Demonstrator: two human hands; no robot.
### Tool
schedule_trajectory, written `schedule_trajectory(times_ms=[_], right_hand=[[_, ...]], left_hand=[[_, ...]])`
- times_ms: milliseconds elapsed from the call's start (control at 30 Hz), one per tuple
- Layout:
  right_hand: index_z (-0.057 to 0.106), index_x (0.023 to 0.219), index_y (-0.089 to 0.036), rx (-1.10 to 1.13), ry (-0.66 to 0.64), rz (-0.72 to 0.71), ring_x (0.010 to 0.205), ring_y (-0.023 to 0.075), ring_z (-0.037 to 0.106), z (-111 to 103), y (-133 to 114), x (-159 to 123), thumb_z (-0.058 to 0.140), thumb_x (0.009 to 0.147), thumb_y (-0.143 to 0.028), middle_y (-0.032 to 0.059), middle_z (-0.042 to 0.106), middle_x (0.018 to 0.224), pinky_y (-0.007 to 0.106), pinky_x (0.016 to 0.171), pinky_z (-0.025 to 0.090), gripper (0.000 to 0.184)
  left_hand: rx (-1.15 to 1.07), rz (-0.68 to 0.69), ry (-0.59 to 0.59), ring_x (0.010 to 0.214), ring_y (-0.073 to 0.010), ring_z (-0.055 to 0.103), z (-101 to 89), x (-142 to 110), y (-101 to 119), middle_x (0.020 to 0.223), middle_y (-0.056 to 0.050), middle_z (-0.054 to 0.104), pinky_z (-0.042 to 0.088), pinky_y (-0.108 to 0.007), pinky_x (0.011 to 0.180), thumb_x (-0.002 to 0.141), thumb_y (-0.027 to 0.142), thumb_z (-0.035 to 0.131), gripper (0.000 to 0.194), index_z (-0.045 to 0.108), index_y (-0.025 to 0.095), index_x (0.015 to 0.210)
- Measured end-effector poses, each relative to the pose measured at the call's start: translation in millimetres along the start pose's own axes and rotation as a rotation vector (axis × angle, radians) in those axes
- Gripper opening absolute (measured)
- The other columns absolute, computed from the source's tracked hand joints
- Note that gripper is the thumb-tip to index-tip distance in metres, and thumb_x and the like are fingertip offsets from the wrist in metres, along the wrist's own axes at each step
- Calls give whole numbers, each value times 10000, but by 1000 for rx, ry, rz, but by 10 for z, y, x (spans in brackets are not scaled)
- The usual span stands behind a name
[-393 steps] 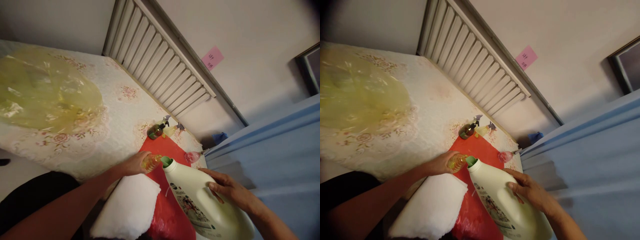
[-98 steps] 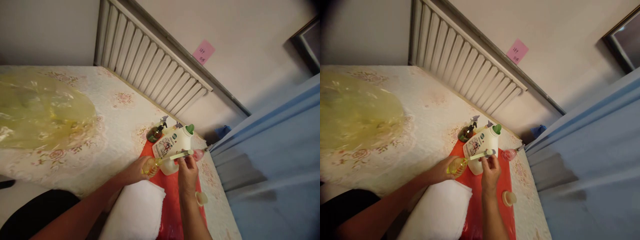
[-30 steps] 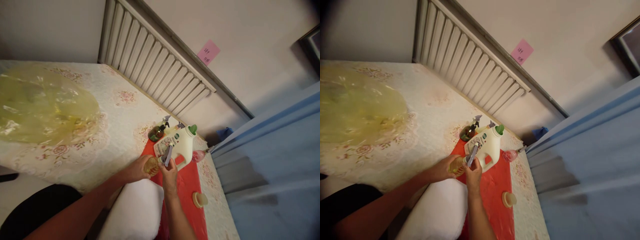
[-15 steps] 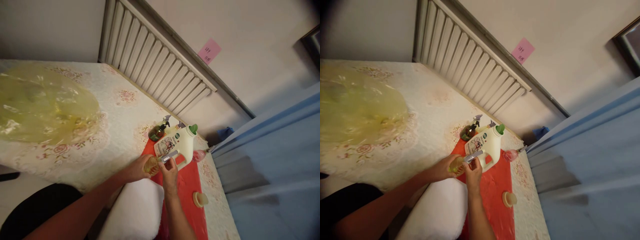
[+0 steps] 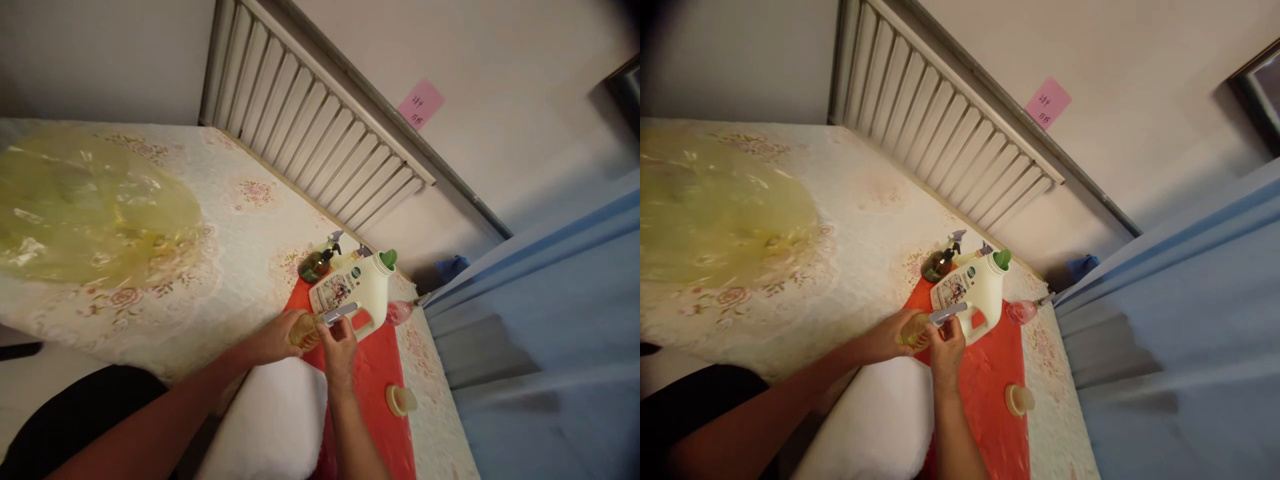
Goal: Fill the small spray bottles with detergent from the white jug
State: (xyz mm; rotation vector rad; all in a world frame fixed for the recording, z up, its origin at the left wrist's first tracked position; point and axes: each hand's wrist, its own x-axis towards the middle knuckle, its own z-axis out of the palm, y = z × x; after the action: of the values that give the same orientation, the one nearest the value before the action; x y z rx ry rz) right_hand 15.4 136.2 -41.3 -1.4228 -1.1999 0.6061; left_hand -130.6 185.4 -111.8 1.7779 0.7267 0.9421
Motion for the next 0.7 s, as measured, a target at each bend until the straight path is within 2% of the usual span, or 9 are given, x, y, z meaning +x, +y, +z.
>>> schedule_trajectory(times_ms=[100, 200, 267, 400, 533, 700], right_hand=[[628, 839, -202, -11, -7, 1, 776, 188, 638, -3, -21, -19, 729, 689, -312, -8, 682, 783, 293, 740, 515, 212], [654, 978, -197, 2, -50, -13, 915, 212, 654, -22, -66, -58, 697, 741, -338, 29, 716, 943, 320, 837, 506, 278], [660, 1004, -191, 13, -65, -16, 947, 215, 652, -26, -70, -69, 665, 776, -351, 39, 717, 986, 329, 861, 500, 279], [631, 860, -188, 0, 9, -1, 792, 186, 638, 2, 5, -34, 695, 726, -332, -1, 684, 807, 303, 767, 512, 207], [600, 858, -193, -19, 54, 0, 769, 177, 626, 36, 41, -17, 712, 676, -285, -13, 670, 787, 293, 748, 510, 233], [613, 1069, -181, -48, -35, 41, 926, 222, 653, 30, 11, -137, 717, 626, -209, 41, 710, 997, 336, 835, 528, 456]], left_hand=[[9, -6, -1, 1124, -318, 578, -1, -1, -10, 1204, -63, 622, 464, -405, 956, 642, 238, 749, 639, 528, 253, 1241], [11, -1, -4, 1122, -310, 579, -14, -5, 4, 1209, -67, 622, 464, -415, 964, 640, 235, 749, 637, 532, 260, 1238], [10, 1, -7, 1117, -303, 580, -22, -8, 16, 1204, -67, 623, 461, -415, 966, 636, 223, 744, 649, 528, 254, 1247], [-8, -16, -9, 1127, -294, 576, -19, -11, 25, 1217, -73, 618, 456, -408, 968, 640, 209, 740, 666, 509, 243, 1263], [-2, -23, -9, 1129, -301, 576, -14, -6, 35, 1213, -77, 619, 454, -409, 966, 639, 202, 746, 668, 508, 234, 1262], [-10, -15, -20, 1125, -308, 575, -35, -2, 87, 1214, -75, 619, 453, -411, 969, 660, 287, 778, 640, 523, 230, 1244]])
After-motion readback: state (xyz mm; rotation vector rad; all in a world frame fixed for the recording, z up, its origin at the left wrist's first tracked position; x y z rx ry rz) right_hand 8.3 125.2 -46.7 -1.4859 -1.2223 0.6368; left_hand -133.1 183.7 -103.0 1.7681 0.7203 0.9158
